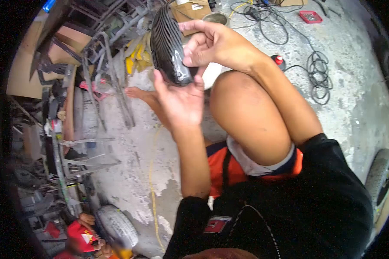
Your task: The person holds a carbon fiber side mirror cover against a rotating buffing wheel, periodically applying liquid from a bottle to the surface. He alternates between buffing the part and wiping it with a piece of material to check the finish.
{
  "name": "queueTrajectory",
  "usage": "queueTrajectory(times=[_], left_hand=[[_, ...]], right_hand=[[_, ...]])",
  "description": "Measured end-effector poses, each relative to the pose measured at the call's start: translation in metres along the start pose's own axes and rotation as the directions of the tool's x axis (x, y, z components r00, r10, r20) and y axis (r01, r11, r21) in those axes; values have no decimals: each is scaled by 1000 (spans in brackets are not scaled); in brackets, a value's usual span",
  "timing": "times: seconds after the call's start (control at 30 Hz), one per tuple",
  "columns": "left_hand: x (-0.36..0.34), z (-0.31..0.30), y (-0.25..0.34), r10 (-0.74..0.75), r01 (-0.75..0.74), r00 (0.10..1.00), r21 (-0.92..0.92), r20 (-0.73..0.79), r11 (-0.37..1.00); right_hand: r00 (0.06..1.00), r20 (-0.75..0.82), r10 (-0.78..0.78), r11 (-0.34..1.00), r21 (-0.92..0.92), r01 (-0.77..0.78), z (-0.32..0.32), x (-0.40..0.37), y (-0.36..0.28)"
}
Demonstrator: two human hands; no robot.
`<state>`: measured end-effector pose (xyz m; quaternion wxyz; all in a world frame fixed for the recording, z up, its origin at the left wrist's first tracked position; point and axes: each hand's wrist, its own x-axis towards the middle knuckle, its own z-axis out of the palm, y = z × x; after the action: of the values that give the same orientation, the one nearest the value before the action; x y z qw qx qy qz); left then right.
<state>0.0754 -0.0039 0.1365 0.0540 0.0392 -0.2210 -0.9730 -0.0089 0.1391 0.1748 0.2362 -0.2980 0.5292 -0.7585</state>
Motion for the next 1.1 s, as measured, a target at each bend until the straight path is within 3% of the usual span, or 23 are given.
queueTrajectory(times=[0.1,0.13,0.17,0.23,0.3,0.37,0.6,0.7,0.9,1.0,1.1], left_hand=[[-1,-6,-10,150,-150,988,24,28,988],[-2,-6,-12,146,-144,987,-22,73,989],[-2,-1,-14,147,-149,982,9,123,989],[1,-12,-16,173,-181,968,27,184,983],[1,-22,-16,152,-176,962,88,225,981],[1,-30,-13,135,-176,955,138,266,975],[-1,-44,5,149,-213,964,306,220,928],[-2,-53,16,147,-223,959,329,241,918],[-4,-52,25,143,-216,967,381,212,899],[-2,-55,26,116,-215,952,352,282,911],[-5,-51,20,147,-236,956,365,254,901]], right_hand=[[998,26,-57,995,-76,58,2,4,9],[993,100,-64,993,-89,73,3,4,9],[991,88,-96,992,-68,103,6,4,6],[1000,24,-19,998,-67,21,13,2,1],[991,9,-130,991,-34,130,12,6,11],[996,39,-77,992,-94,80,8,6,12],[985,87,-147,982,-110,156,4,7,19],[985,125,-119,988,-82,130,4,4,14],[950,217,-223,943,-198,267,2,2,11],[954,216,-206,952,-181,247,1,-2,7],[949,235,-211,957,-150,250,-1,-3,9]])
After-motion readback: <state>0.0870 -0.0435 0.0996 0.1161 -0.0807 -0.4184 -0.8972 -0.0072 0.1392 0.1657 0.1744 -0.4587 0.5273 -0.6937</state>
